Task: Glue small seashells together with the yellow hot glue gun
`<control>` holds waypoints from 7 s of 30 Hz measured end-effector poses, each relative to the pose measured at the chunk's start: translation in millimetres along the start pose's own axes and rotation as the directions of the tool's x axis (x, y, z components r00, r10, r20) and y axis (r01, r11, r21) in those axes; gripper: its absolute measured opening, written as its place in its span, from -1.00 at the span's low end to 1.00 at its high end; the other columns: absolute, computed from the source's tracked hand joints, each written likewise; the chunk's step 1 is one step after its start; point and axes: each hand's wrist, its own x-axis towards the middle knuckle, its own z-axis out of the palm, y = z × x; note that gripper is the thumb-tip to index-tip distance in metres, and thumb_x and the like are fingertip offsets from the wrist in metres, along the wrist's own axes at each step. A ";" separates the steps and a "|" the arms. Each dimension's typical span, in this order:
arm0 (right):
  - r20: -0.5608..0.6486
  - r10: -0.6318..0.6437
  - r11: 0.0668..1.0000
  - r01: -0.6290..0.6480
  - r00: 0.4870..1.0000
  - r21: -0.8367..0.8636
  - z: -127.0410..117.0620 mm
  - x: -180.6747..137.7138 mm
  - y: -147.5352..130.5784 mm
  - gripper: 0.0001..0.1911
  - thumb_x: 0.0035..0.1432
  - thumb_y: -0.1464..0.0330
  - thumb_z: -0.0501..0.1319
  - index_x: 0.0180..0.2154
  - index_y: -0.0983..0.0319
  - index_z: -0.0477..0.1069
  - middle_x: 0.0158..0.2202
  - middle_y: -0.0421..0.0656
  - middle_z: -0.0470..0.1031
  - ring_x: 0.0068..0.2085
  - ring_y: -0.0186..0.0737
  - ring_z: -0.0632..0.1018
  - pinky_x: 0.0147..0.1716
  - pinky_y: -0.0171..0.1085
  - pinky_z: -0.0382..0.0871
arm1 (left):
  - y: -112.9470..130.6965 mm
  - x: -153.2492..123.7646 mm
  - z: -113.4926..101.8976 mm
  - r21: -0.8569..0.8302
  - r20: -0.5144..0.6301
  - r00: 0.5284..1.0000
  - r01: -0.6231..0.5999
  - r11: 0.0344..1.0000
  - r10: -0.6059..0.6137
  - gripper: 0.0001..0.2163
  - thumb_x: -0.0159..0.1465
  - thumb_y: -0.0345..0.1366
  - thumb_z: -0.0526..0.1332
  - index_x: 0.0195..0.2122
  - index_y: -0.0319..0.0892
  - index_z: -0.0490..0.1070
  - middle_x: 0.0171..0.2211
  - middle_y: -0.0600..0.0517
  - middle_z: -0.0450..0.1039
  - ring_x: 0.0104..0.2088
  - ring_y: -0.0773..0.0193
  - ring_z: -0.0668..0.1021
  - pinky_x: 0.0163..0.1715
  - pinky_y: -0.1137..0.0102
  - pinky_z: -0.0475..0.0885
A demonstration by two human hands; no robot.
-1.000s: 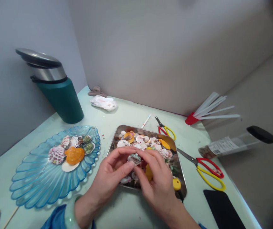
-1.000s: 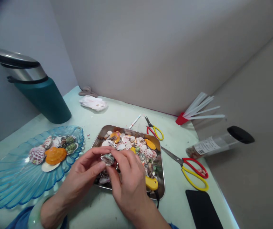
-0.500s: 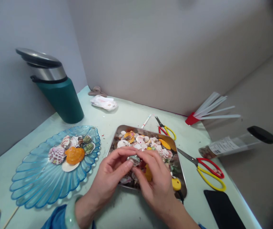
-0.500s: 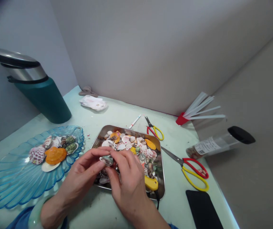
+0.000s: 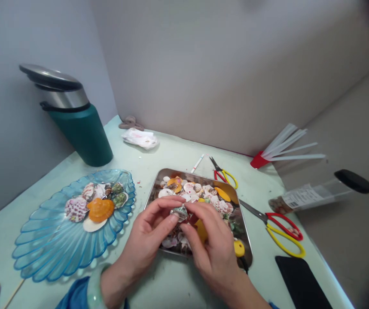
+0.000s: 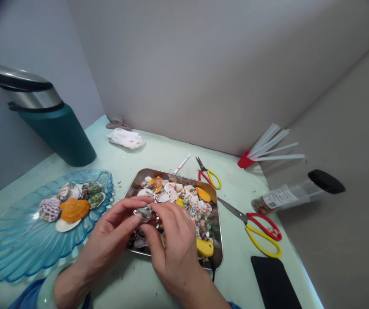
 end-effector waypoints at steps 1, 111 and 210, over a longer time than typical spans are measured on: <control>0.002 0.001 1.000 -0.001 1.000 0.001 -0.3 -0.2 0.2 -0.66 0.23 0.48 0.15 0.05 0.21 0.30 -0.06 -0.07 0.44 -0.03 -0.13 0.44 -0.06 -0.12 0.34 | -0.1 0.1 0.0 0.002 0.001 1.000 0.000 1.000 0.000 -0.86 0.26 -0.37 0.23 -0.19 -0.03 0.52 -0.01 0.05 0.47 0.05 0.26 0.46 0.06 0.44 0.32; -0.216 -0.196 0.965 0.149 0.956 -0.215 -1.3 0.1 0.5 -0.84 0.14 0.57 0.23 -0.22 0.28 0.38 -0.32 -0.05 0.47 -0.26 -0.15 0.48 -0.27 -0.09 0.41 | -1.6 -2.8 -0.9 0.063 0.010 0.999 0.033 0.997 -0.033 -0.79 0.26 -0.33 0.24 -0.11 0.02 0.55 0.05 0.06 0.51 0.09 0.19 0.47 0.11 0.39 0.32; -0.172 -0.084 0.996 0.076 0.981 -0.056 3.6 -4.2 2.2 -0.76 0.12 0.59 0.22 -0.16 0.27 0.36 -0.26 -0.06 0.46 -0.21 -0.16 0.48 -0.23 -0.12 0.40 | 0.3 1.2 1.2 0.066 0.003 0.998 0.056 0.996 -0.057 -0.83 0.24 -0.32 0.26 -0.15 -0.02 0.55 -0.07 0.08 0.55 -0.01 0.28 0.51 0.00 0.51 0.38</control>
